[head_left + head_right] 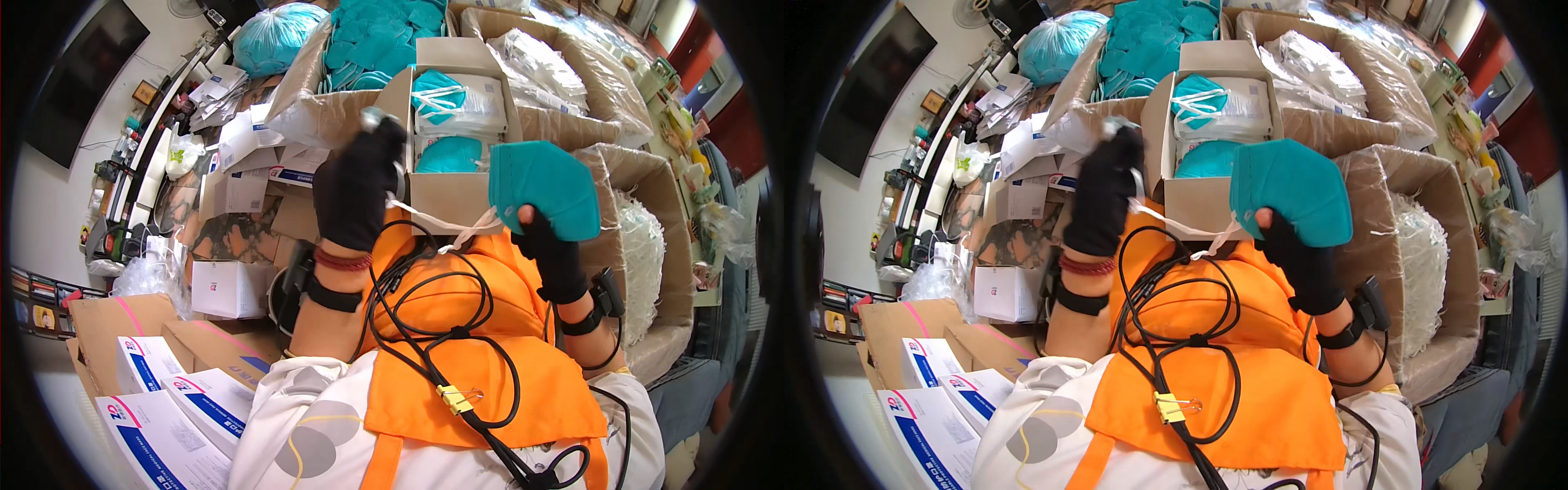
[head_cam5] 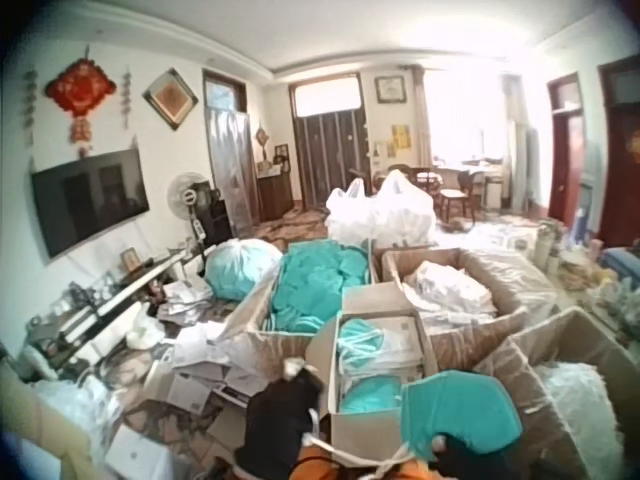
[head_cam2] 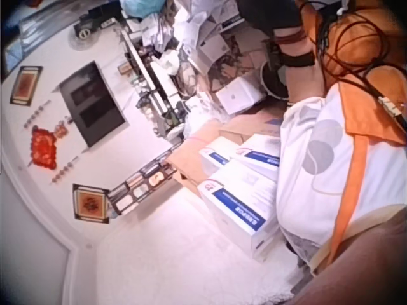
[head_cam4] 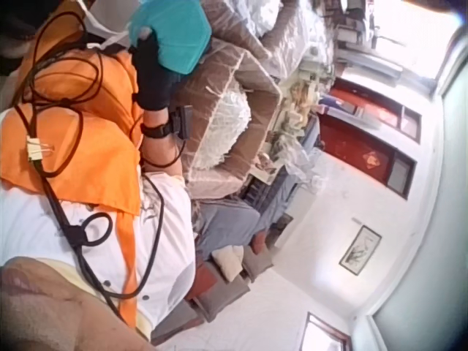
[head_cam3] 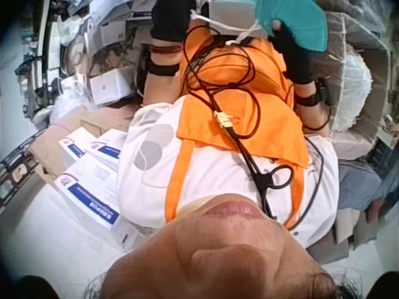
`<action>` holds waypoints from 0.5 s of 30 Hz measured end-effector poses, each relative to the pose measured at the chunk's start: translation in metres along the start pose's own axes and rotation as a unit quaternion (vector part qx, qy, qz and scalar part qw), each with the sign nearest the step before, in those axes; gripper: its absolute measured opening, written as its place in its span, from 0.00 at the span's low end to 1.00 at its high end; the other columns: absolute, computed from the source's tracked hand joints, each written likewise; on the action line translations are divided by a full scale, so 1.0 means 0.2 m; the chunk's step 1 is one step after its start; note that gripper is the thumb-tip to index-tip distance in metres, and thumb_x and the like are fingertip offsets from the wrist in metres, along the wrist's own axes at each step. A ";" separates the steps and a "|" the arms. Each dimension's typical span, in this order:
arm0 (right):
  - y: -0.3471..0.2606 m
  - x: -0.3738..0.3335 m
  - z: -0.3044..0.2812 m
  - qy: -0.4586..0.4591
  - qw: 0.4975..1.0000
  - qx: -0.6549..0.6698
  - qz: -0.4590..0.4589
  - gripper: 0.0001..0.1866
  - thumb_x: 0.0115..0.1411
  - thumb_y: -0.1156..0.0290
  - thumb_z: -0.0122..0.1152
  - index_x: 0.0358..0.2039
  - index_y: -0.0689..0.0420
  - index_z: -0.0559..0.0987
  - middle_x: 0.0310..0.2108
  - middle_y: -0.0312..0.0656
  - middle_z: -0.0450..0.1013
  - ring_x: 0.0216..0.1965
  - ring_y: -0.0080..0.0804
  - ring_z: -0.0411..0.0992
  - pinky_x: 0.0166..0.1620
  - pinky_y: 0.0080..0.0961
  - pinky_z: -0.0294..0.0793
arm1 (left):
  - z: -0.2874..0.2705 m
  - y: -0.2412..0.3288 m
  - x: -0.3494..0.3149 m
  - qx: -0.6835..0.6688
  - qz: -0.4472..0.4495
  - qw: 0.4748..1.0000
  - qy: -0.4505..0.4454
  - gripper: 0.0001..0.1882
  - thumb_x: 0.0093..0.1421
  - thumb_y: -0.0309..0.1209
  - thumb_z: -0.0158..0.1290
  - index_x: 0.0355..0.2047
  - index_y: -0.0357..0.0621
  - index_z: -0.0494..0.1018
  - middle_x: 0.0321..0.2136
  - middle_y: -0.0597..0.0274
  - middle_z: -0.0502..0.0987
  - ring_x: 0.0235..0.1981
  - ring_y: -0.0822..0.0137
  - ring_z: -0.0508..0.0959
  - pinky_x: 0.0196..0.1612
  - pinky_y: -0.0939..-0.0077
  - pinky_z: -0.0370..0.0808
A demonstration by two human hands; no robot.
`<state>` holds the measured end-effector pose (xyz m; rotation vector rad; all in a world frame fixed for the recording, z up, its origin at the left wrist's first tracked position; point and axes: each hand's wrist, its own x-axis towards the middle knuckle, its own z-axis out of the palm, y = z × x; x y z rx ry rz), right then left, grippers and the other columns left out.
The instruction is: Sorting and organizing face masks from a shipping box into individual smaller boxes.
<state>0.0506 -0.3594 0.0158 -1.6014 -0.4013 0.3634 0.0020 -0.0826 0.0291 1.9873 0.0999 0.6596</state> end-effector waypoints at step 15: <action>0.06 0.14 -0.05 0.075 0.870 -0.330 -0.358 0.35 0.57 0.76 0.63 0.61 0.48 0.58 0.33 0.38 0.71 0.28 0.31 0.70 0.31 0.27 0.70 | 0.38 0.20 -0.12 -0.203 -0.113 0.963 -0.135 0.15 0.59 0.34 0.58 0.43 0.40 0.72 0.34 0.59 0.79 0.33 0.70 0.79 0.37 0.76 0.74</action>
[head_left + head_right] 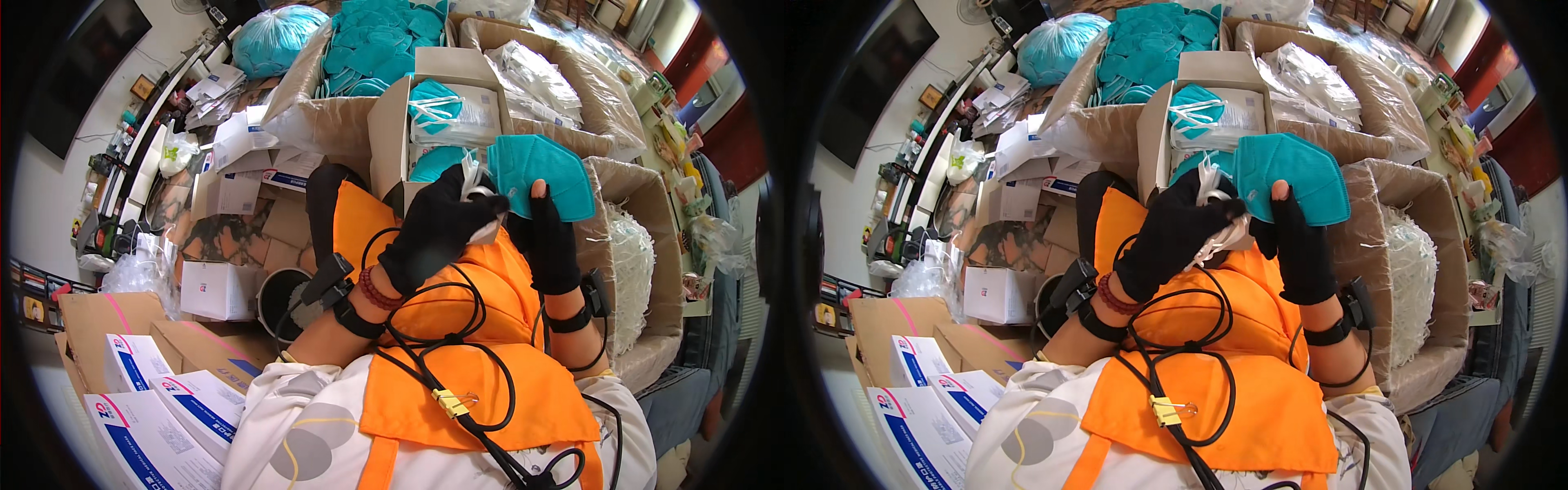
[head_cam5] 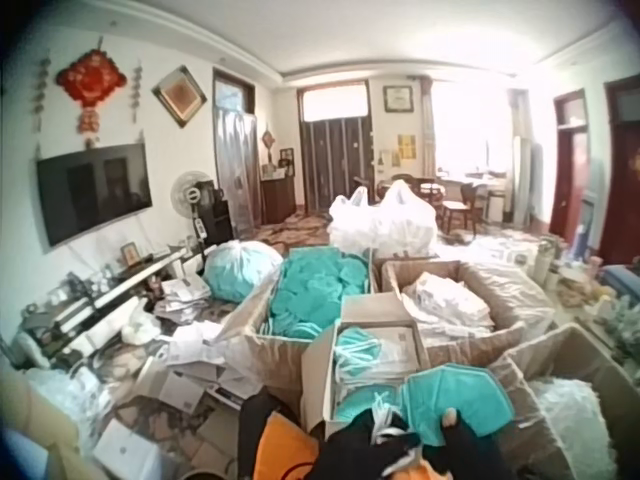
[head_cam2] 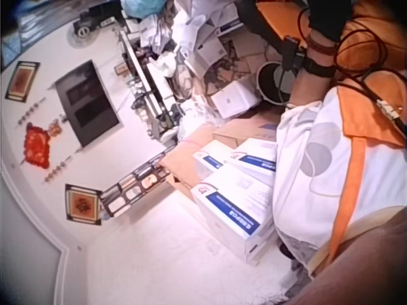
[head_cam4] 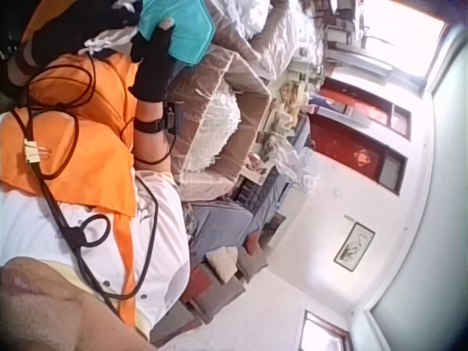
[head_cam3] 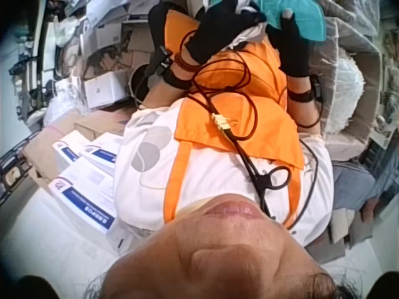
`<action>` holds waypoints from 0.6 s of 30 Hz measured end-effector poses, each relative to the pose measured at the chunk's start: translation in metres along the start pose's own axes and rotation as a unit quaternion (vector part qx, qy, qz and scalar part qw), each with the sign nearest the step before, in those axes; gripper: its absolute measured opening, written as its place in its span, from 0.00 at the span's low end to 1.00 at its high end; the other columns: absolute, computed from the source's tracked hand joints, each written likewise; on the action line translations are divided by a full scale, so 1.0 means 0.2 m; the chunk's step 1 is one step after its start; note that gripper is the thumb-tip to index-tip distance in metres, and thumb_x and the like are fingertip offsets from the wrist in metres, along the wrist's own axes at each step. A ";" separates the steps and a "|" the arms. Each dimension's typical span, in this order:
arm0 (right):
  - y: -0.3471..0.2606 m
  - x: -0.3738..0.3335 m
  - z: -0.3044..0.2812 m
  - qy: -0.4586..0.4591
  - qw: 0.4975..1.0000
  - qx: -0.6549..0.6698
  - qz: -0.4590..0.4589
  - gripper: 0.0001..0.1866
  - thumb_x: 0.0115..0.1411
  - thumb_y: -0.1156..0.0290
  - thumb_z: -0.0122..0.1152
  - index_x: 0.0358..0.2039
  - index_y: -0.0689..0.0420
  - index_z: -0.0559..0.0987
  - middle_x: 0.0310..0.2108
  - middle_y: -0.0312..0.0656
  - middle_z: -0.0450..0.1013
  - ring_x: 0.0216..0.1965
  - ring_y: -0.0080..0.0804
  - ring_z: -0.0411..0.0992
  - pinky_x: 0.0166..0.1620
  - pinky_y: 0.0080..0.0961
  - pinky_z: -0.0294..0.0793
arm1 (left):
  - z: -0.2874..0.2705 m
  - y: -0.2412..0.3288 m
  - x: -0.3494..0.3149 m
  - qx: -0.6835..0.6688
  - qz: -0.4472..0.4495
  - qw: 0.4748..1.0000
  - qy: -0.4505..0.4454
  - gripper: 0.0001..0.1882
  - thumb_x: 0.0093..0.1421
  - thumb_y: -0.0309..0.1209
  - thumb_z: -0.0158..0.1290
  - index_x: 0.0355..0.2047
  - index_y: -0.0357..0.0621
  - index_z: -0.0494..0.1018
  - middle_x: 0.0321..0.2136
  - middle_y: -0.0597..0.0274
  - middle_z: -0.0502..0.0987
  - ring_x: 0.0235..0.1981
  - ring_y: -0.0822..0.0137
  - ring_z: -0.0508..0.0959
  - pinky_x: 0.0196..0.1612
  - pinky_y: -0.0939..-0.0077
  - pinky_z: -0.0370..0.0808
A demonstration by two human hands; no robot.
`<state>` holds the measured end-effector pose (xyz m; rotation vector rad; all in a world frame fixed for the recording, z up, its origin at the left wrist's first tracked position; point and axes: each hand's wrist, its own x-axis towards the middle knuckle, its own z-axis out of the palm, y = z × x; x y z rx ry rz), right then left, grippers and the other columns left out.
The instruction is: Sorting and organizing face masks from a shipping box into individual smaller boxes.
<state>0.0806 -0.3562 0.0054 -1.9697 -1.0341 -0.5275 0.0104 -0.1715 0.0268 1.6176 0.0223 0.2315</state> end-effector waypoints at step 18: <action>-0.07 0.07 0.00 0.006 0.872 0.334 0.358 0.14 0.59 0.58 0.67 0.32 0.54 0.76 0.22 0.30 0.71 0.20 0.15 0.66 0.23 0.15 0.61 | 0.00 -0.08 0.00 -0.105 -0.112 0.983 -0.105 0.10 0.62 0.33 0.54 0.34 0.38 0.72 0.25 0.69 0.73 0.28 0.76 0.72 0.32 0.77 0.69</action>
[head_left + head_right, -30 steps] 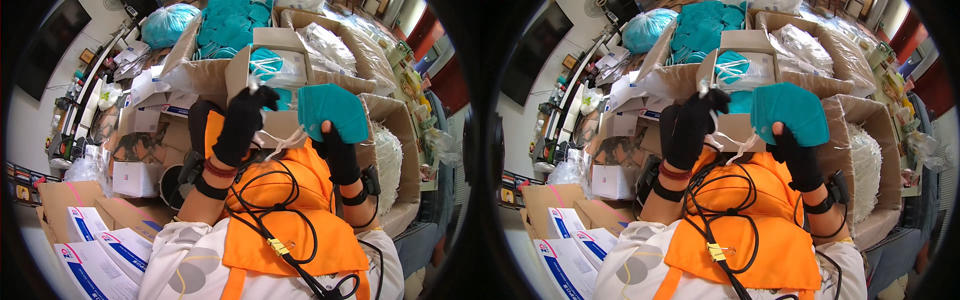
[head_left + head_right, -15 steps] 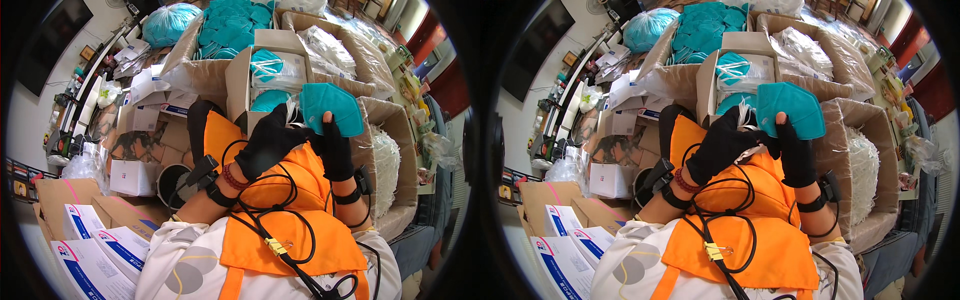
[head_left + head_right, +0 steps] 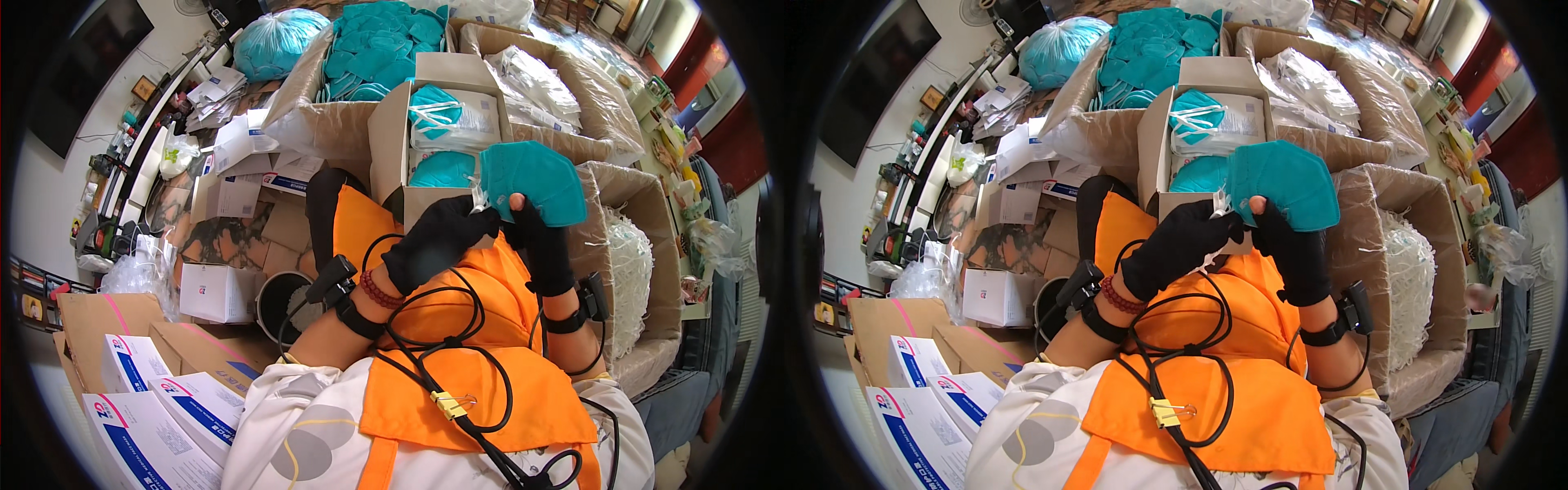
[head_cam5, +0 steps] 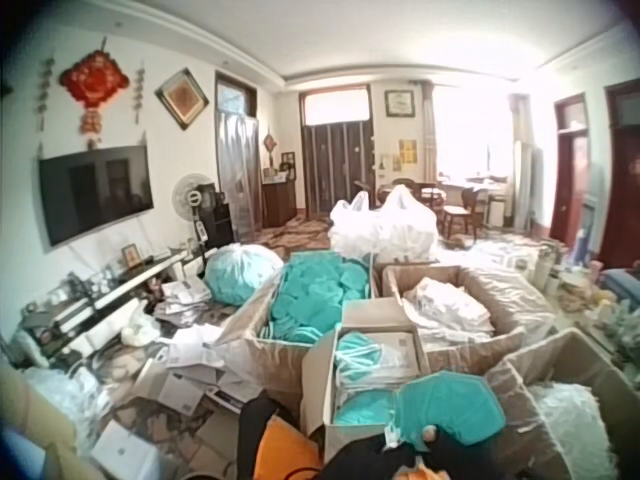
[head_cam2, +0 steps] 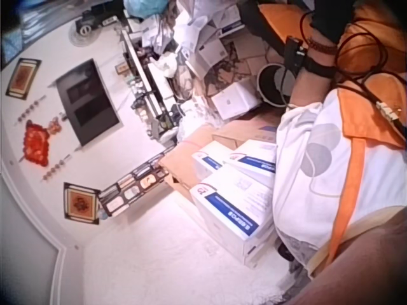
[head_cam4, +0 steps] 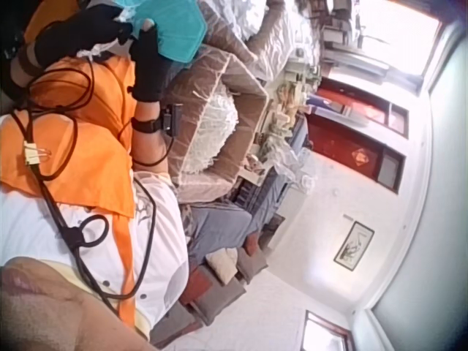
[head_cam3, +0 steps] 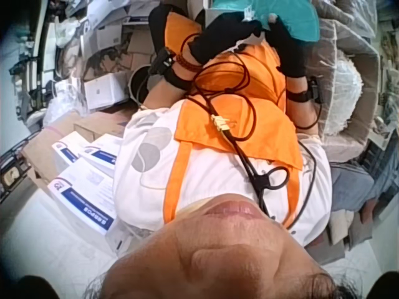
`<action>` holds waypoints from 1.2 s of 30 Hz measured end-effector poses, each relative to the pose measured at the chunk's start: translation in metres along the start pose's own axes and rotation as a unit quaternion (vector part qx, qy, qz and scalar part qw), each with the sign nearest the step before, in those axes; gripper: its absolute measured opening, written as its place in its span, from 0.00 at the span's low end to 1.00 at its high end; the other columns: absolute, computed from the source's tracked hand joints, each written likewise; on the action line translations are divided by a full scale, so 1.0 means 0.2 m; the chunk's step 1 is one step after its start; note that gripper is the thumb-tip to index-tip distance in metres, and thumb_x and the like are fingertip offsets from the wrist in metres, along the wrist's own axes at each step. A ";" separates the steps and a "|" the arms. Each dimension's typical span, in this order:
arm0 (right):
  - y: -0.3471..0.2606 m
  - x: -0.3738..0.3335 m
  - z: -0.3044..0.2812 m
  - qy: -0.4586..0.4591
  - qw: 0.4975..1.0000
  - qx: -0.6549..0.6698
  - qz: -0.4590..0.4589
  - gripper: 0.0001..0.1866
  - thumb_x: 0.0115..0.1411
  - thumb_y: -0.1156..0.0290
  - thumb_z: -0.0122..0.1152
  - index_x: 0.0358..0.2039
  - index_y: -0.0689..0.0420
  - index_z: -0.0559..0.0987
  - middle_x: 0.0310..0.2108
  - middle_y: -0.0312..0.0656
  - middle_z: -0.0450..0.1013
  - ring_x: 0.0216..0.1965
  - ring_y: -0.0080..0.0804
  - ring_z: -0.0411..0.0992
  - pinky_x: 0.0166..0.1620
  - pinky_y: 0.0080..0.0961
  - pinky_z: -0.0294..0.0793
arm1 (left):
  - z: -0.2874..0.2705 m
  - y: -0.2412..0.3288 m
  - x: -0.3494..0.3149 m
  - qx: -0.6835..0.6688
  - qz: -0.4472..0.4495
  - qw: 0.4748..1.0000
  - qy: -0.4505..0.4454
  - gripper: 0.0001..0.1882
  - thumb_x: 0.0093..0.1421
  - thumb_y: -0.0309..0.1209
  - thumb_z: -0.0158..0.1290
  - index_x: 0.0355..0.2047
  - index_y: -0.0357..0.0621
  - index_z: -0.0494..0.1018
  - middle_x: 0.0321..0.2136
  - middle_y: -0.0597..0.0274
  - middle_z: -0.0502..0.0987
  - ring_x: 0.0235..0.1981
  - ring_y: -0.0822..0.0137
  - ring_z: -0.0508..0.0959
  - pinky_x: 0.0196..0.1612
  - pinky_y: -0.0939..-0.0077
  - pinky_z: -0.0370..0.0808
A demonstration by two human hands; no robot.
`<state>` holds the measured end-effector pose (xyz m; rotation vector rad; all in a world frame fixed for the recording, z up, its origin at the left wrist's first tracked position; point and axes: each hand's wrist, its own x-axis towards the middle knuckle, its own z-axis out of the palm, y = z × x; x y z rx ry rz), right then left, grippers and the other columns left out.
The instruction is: Sorting and organizing face masks from a shipping box into individual smaller boxes.
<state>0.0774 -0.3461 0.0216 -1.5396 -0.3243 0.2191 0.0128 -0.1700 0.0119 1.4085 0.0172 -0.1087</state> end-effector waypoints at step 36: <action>-0.17 0.00 0.00 -0.120 0.983 0.063 0.120 0.19 0.63 0.49 0.59 0.29 0.53 0.75 0.16 0.31 0.67 0.14 0.16 0.61 0.18 0.17 0.55 | -0.05 0.02 -0.03 -0.136 0.058 0.983 -0.111 0.12 0.69 0.35 0.45 0.46 0.43 0.72 0.33 0.66 0.75 0.33 0.73 0.76 0.34 0.75 0.75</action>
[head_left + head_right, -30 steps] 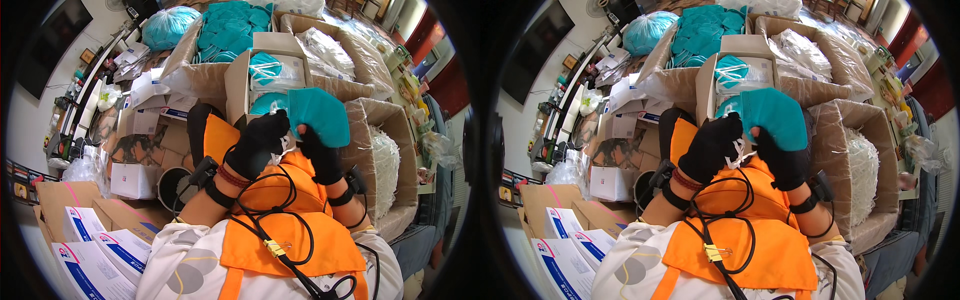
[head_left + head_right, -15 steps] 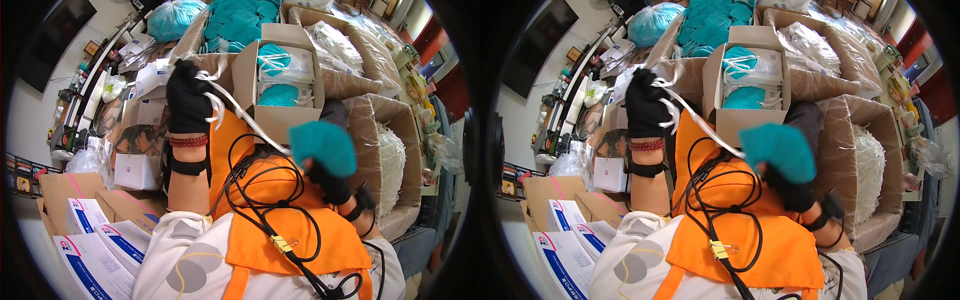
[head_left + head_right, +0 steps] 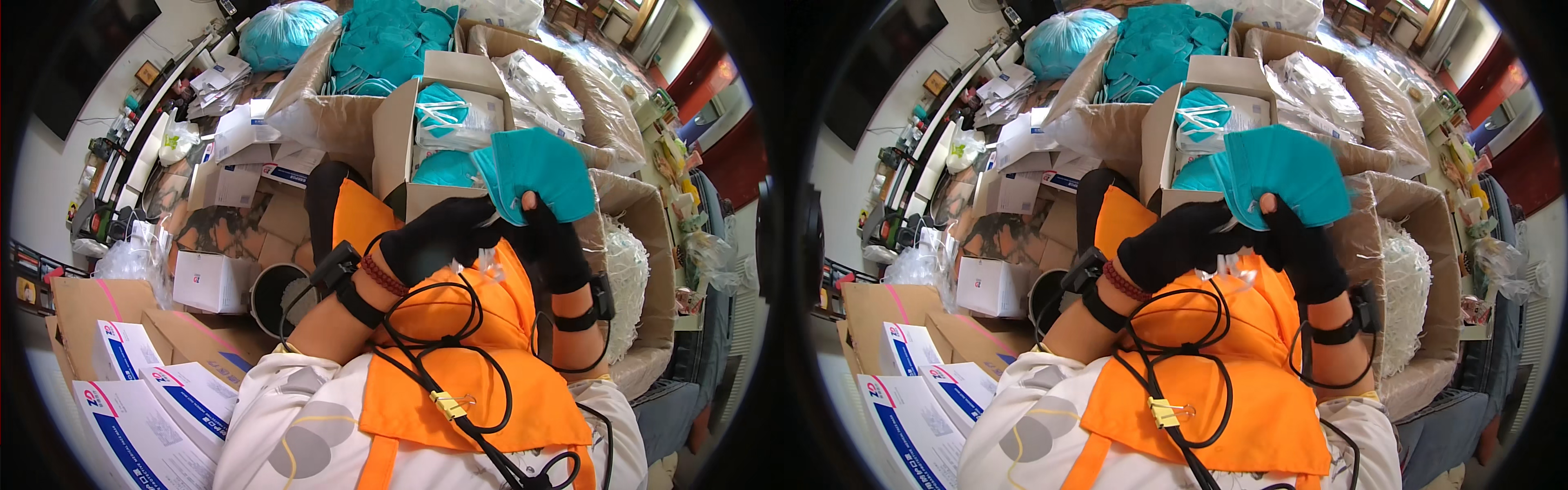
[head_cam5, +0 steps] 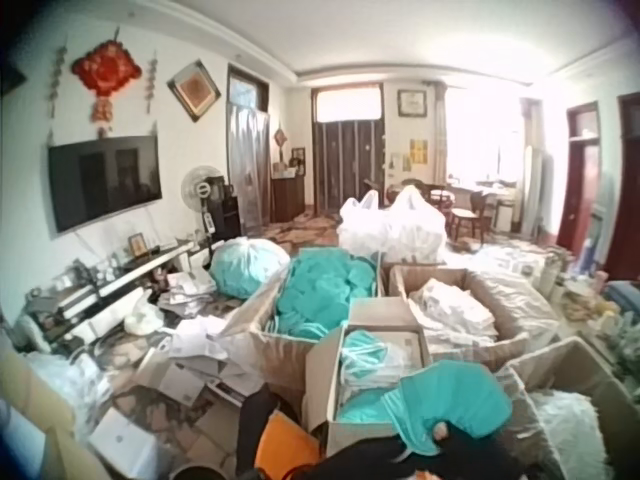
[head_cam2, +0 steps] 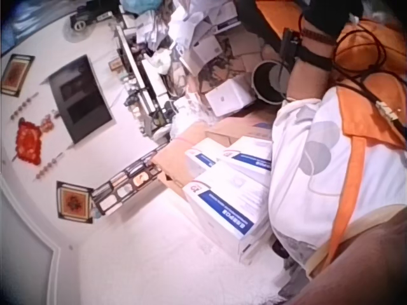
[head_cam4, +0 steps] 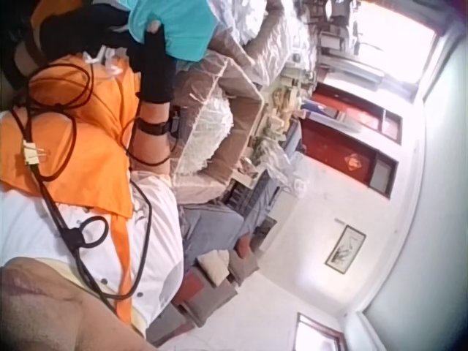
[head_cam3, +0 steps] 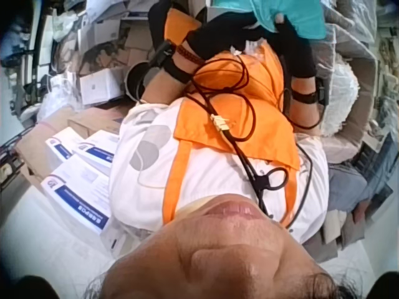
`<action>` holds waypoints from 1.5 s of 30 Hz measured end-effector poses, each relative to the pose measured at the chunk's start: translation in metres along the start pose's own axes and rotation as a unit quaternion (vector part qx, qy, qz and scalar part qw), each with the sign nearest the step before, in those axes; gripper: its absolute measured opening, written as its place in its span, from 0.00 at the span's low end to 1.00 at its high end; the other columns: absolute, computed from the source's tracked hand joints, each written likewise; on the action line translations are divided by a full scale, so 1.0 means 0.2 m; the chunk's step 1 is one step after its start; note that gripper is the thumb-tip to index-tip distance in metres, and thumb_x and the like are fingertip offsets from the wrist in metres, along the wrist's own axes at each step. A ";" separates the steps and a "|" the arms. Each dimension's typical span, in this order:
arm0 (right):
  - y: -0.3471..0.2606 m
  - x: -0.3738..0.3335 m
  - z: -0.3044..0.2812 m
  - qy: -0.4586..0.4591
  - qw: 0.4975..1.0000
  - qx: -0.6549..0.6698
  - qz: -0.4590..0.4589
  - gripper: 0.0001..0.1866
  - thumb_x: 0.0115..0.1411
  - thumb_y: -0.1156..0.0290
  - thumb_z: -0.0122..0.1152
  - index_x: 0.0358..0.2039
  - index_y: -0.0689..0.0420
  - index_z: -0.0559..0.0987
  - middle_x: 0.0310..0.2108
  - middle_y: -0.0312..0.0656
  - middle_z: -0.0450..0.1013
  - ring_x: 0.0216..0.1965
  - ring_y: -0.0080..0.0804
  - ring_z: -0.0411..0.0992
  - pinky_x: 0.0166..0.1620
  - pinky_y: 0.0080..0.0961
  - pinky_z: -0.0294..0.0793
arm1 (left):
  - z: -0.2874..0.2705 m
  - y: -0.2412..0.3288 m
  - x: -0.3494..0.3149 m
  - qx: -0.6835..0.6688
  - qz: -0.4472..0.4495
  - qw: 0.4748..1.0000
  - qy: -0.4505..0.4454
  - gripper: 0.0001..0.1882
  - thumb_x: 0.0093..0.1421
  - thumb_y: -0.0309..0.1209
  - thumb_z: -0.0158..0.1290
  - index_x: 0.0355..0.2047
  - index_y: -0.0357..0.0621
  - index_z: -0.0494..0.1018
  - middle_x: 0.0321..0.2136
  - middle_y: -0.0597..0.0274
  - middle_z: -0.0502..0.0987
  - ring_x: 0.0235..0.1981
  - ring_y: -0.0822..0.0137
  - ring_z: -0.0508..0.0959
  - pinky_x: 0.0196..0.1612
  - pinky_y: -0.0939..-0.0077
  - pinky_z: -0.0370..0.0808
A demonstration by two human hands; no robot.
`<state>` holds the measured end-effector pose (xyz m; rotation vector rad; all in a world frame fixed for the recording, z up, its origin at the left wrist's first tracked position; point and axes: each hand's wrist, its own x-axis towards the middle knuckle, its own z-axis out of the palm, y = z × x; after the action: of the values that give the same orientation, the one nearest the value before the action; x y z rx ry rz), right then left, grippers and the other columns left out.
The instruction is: Sorting and organizing face masks from a shipping box into individual smaller boxes.
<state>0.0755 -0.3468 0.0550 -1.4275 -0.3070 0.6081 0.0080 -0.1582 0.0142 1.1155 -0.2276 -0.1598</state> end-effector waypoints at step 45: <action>0.27 0.33 0.20 -0.265 0.942 -0.093 -0.185 0.24 0.47 0.74 0.72 0.44 0.55 0.71 0.29 0.32 0.71 0.24 0.16 0.66 0.22 0.14 0.60 | -0.20 -0.07 0.12 0.707 0.315 0.631 0.058 0.08 0.52 0.29 0.52 0.34 0.43 0.73 0.28 0.55 0.73 0.35 0.53 0.75 0.37 0.65 0.73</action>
<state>0.0968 -0.2753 -0.0029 -1.3158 -1.0608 0.6554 0.0416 -0.1353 -0.0121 2.5231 -0.6724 0.9115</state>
